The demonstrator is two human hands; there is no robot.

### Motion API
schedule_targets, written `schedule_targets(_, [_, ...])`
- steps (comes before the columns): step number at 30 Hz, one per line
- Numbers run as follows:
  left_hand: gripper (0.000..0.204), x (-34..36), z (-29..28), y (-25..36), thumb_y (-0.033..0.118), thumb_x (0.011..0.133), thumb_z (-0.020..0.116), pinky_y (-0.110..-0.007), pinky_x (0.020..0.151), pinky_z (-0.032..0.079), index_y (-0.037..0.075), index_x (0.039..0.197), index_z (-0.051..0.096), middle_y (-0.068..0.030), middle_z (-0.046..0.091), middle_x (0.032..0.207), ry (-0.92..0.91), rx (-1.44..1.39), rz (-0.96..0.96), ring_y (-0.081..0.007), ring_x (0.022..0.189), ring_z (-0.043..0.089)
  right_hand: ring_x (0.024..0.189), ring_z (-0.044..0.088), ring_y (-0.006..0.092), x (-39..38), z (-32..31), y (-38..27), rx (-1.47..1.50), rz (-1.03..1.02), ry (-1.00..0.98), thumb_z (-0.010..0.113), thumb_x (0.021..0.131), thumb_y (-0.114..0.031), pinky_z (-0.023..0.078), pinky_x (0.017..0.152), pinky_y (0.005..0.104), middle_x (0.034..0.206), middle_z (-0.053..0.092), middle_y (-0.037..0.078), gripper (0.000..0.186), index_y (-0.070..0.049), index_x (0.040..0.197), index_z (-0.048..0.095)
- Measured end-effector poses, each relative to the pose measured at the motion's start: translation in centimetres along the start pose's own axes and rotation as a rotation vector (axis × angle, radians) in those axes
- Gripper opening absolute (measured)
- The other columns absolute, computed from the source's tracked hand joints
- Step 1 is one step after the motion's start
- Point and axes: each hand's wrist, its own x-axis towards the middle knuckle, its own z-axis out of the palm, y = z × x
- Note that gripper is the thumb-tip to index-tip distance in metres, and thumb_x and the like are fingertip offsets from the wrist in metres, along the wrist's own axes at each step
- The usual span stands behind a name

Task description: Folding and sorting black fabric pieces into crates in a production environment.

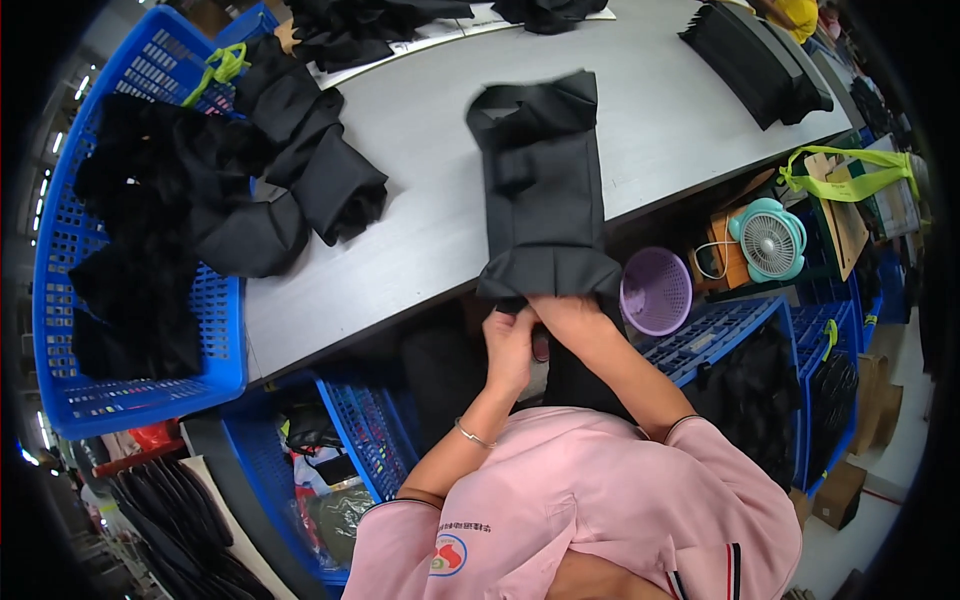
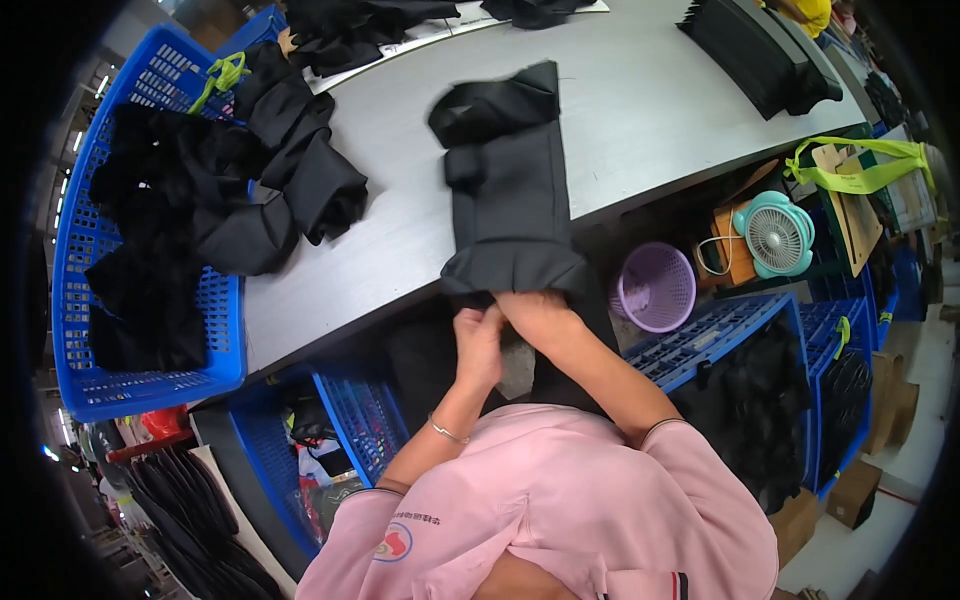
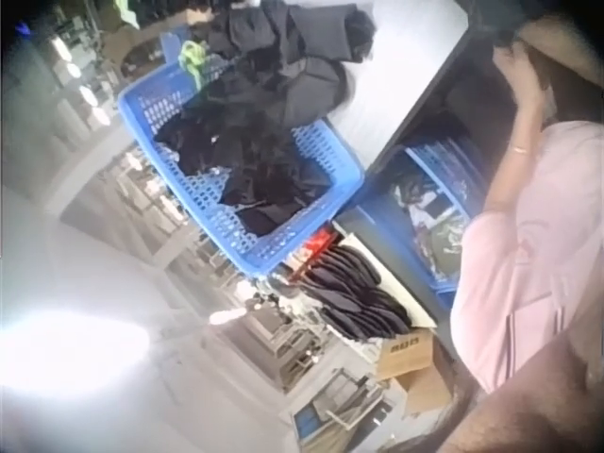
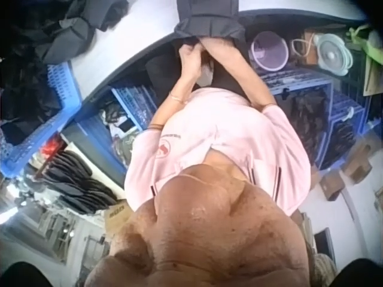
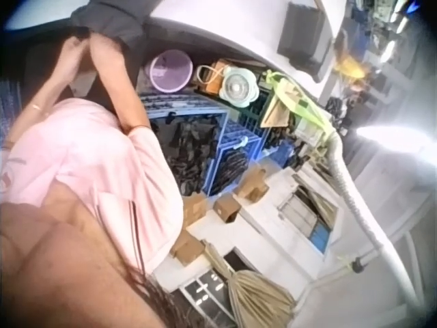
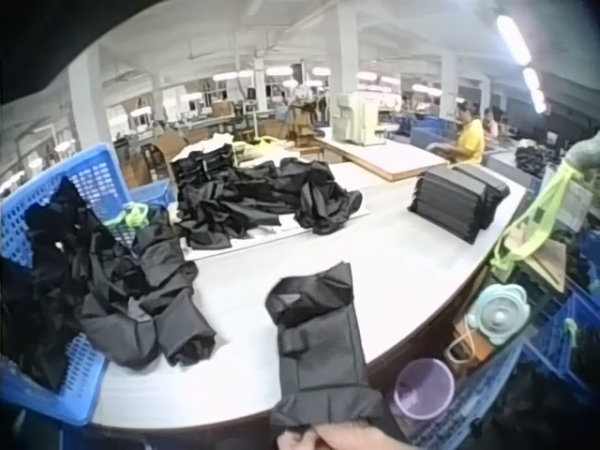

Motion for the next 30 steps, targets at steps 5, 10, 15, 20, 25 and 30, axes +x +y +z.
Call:
schedule_targets(5, [0.024,1.1,-1.1,2.3,-0.008,0.083,0.067,-0.021,0.073,0.047,-0.001,0.106,0.063,-0.0024,0.061,0.103,0.238,0.143,0.418,-0.0076,0.084,0.057,0.088,0.068,0.0335,0.2,0.3,-0.6,-0.266,-0.132,-0.008,0.059,0.092,-0.031,0.052,0.081,0.0524,0.097,0.069,0.014,0.03,-0.011,0.113,0.066])
schedule_targets(10, [0.011,-2.4,-1.9,3.7,-0.007,0.084,0.069,-0.018,0.066,0.042,0.001,0.084,0.062,0.0006,0.055,0.088,0.057,0.338,0.479,-0.0035,0.073,0.051,0.083,0.067,0.0378,1.9,-1.9,-0.2,0.084,0.244,-0.291,0.061,0.091,-0.032,0.051,0.076,0.0528,0.082,0.067,0.02,0.025,-0.009,0.092,0.071])
schedule_targets(15, [0.031,-0.8,-3.3,5.2,0.015,0.093,0.067,-0.021,0.077,0.047,0.0,0.12,0.059,-0.0013,0.061,0.098,0.077,0.027,0.228,-0.0076,0.086,0.056,0.079,0.066,0.0389,-0.4,-4.5,-2.2,0.169,0.218,-0.313,0.062,0.089,-0.028,0.052,0.073,0.0506,0.076,0.066,0.021,0.024,-0.005,0.088,0.07])
schedule_targets(20, [0.045,0.6,-4.2,4.5,0.022,0.089,0.075,-0.031,0.088,0.053,0.002,0.125,0.058,-0.0076,0.065,0.117,-0.14,-0.143,-0.14,-0.0167,0.101,0.064,0.067,0.069,0.0323,-3.2,-8.5,-5.6,0.383,-0.131,-0.359,0.058,0.094,-0.016,0.057,0.064,0.0423,0.079,0.069,0.019,0.021,0.001,0.089,0.069])
schedule_targets(25, [0.049,-0.8,-3.6,4.0,0.014,0.085,0.079,-0.033,0.091,0.052,0.002,0.127,0.057,-0.0073,0.064,0.117,-0.063,-0.087,-0.122,-0.0169,0.104,0.062,0.07,0.067,0.0107,-3.2,-14.0,-3.0,0.984,0.616,0.035,0.068,0.089,-0.006,0.053,0.064,0.0241,0.089,0.071,0.011,0.012,0.004,0.094,0.072])
schedule_targets(30, [0.054,-1.6,-4.2,3.4,0.012,0.084,0.08,-0.032,0.095,0.05,0.003,0.13,0.054,-0.0075,0.062,0.12,-0.216,-0.11,-0.115,-0.0168,0.108,0.059,0.064,0.058,0.0056,-2.1,-10.5,0.9,0.76,0.666,-0.02,0.069,0.092,-0.015,0.046,0.059,0.0214,0.084,0.071,0.003,0.018,0.0,0.084,0.072])
